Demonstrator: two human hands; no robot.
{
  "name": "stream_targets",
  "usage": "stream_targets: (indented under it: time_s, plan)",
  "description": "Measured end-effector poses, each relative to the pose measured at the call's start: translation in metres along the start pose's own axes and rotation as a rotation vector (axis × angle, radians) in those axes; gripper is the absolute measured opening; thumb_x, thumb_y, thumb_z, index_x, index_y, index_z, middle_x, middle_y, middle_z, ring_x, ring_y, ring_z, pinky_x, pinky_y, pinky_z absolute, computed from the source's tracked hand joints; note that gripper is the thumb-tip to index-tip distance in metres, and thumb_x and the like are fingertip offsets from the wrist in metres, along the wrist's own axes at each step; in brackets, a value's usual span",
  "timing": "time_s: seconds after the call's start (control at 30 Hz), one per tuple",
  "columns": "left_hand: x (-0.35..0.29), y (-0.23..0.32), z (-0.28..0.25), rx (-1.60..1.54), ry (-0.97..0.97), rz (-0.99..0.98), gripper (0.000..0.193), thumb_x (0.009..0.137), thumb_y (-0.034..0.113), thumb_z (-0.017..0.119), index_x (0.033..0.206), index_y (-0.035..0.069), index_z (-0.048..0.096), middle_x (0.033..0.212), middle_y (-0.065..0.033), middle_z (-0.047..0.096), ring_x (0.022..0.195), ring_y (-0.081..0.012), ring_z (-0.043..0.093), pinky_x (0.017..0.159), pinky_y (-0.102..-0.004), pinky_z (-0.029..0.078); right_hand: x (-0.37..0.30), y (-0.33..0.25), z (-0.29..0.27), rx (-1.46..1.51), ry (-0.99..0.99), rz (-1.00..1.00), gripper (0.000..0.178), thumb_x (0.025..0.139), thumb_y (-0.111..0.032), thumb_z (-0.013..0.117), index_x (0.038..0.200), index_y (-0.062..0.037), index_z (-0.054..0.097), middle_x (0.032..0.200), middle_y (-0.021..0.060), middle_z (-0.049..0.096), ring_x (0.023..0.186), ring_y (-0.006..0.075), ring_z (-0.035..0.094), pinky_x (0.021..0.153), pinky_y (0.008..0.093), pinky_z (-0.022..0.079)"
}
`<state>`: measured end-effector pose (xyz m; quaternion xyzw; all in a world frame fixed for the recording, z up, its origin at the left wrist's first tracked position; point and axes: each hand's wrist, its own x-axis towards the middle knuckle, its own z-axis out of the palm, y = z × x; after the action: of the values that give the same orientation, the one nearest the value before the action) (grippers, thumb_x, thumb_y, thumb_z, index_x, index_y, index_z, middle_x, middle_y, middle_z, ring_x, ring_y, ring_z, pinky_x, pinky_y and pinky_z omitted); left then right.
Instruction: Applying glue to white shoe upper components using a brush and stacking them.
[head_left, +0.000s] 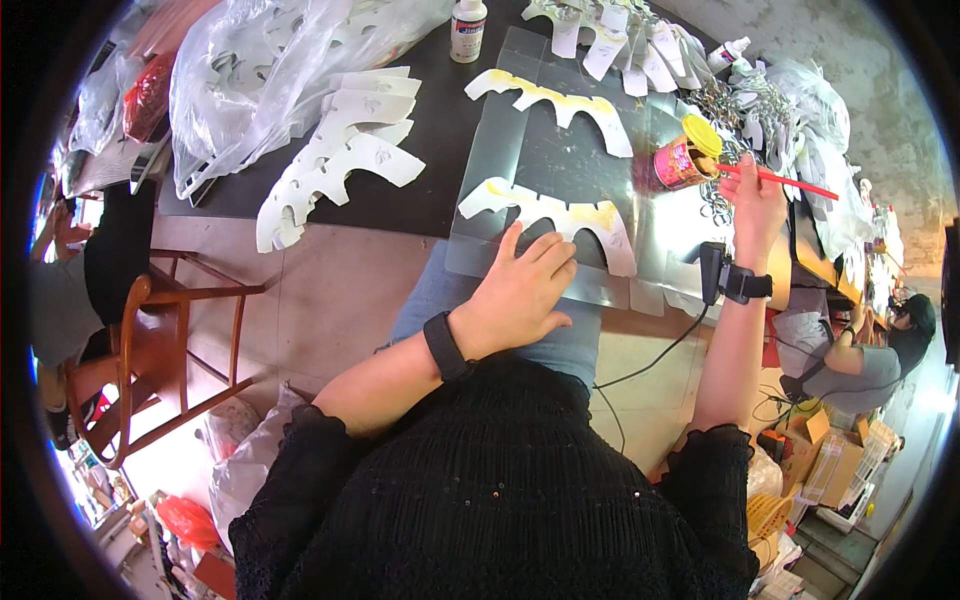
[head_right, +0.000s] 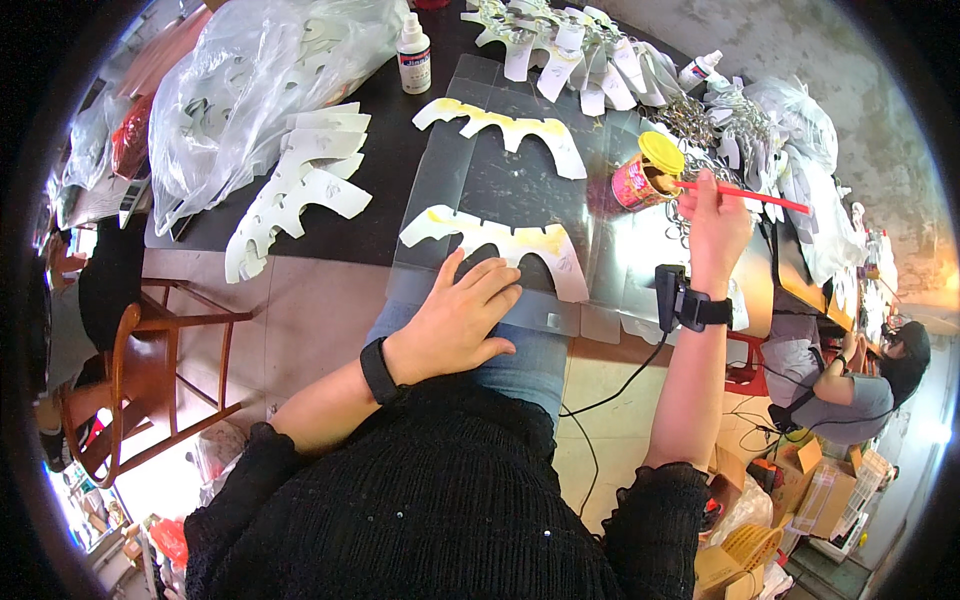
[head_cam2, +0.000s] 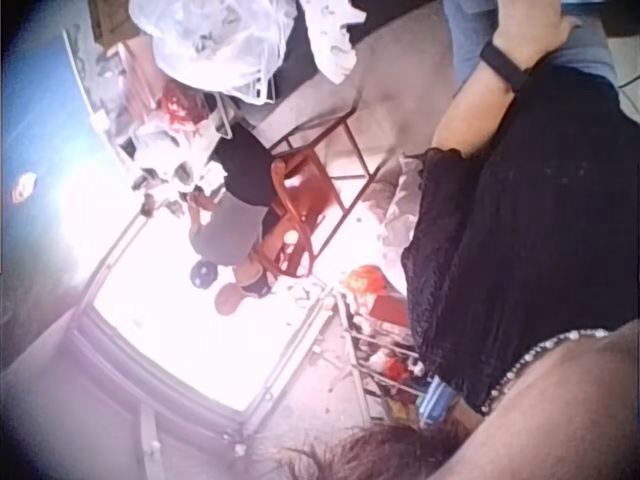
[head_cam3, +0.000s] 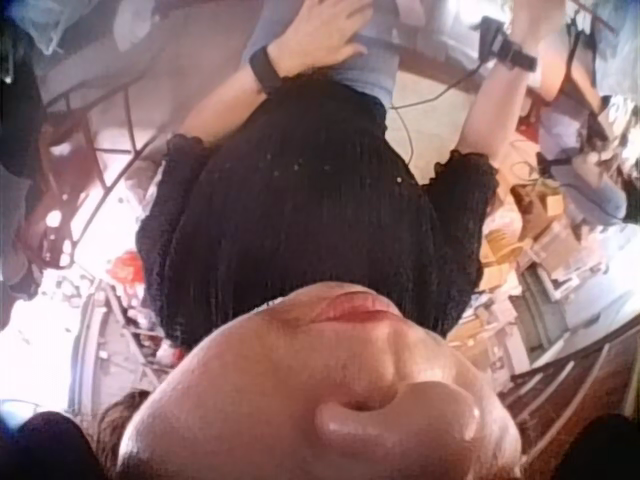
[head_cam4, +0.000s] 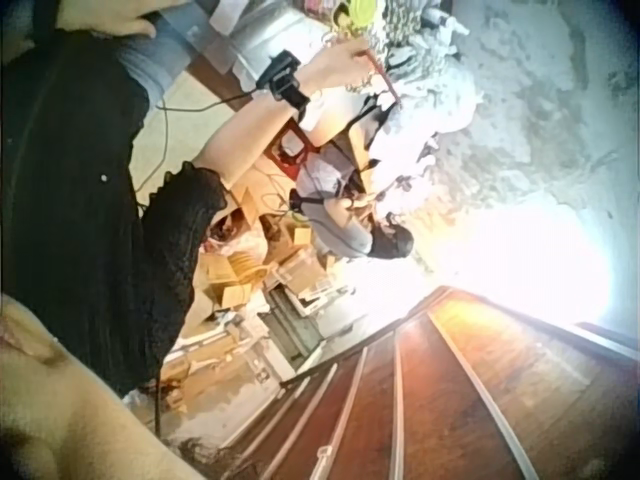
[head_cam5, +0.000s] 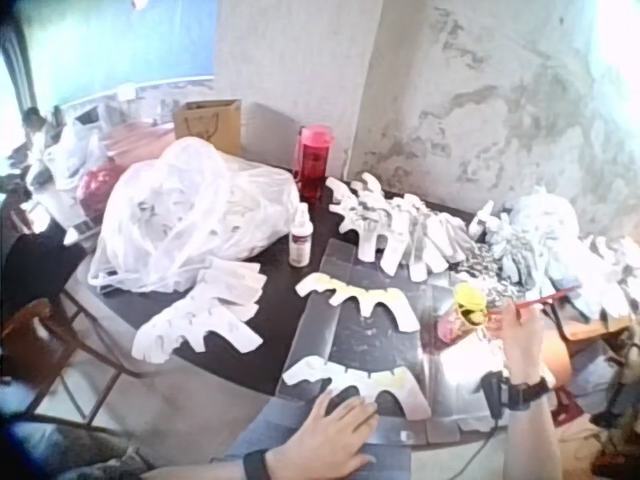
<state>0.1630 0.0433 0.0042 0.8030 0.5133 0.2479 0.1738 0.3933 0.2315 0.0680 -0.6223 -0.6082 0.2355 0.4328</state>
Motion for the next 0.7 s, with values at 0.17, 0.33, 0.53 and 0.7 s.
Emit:
stream_targets:
  time_s: [0.17, 0.33, 0.53, 0.7]
  plan:
    - [-0.001, 0.000, 0.001, 0.017, 0.008, 0.000, 0.057, 0.062, 0.031, 0.073, 0.106, 0.003, 0.052, 0.117, -0.0078, 0.044, 0.119, -0.0233, 0.036, 0.100, -0.0523, 0.022, -0.010, -0.010, -0.006, 0.201, 0.096, -0.045, 0.031, 0.088, -0.024, 0.054, 0.092, 0.0067, 0.056, 0.074, 0.0108, 0.061, 0.063, 0.0135, 0.061, 0.057, 0.0250, 0.053]
    - [-0.001, 0.000, 0.003, 0.043, 0.019, 0.010, 0.058, 0.061, 0.031, 0.073, 0.106, 0.003, 0.052, 0.116, -0.0074, 0.044, 0.118, -0.0228, 0.036, 0.099, -0.0522, 0.022, -0.023, -0.020, -0.013, 0.195, 0.130, -0.137, 0.029, 0.089, -0.022, 0.052, 0.092, 0.0071, 0.055, 0.077, 0.0114, 0.061, 0.065, 0.0139, 0.061, 0.059, 0.0254, 0.053]
    - [-0.001, -0.001, 0.004, 0.041, 0.025, 0.015, 0.057, 0.060, 0.031, 0.074, 0.105, 0.003, 0.051, 0.115, -0.0071, 0.044, 0.118, -0.0225, 0.037, 0.099, -0.0521, 0.023, -0.035, -0.029, -0.035, 0.203, 0.182, -0.164, 0.030, 0.089, -0.022, 0.052, 0.092, 0.0084, 0.054, 0.077, 0.0133, 0.060, 0.066, 0.0156, 0.062, 0.060, 0.0260, 0.053]
    - [-0.001, -0.001, 0.004, 0.048, 0.031, 0.021, 0.058, 0.061, 0.031, 0.074, 0.106, 0.003, 0.051, 0.115, -0.0070, 0.044, 0.118, -0.0220, 0.037, 0.099, -0.0521, 0.023, -0.040, -0.037, -0.056, 0.155, 0.264, -0.196, 0.033, 0.090, -0.024, 0.051, 0.091, 0.0086, 0.054, 0.074, 0.0141, 0.060, 0.064, 0.0163, 0.062, 0.059, 0.0263, 0.053]
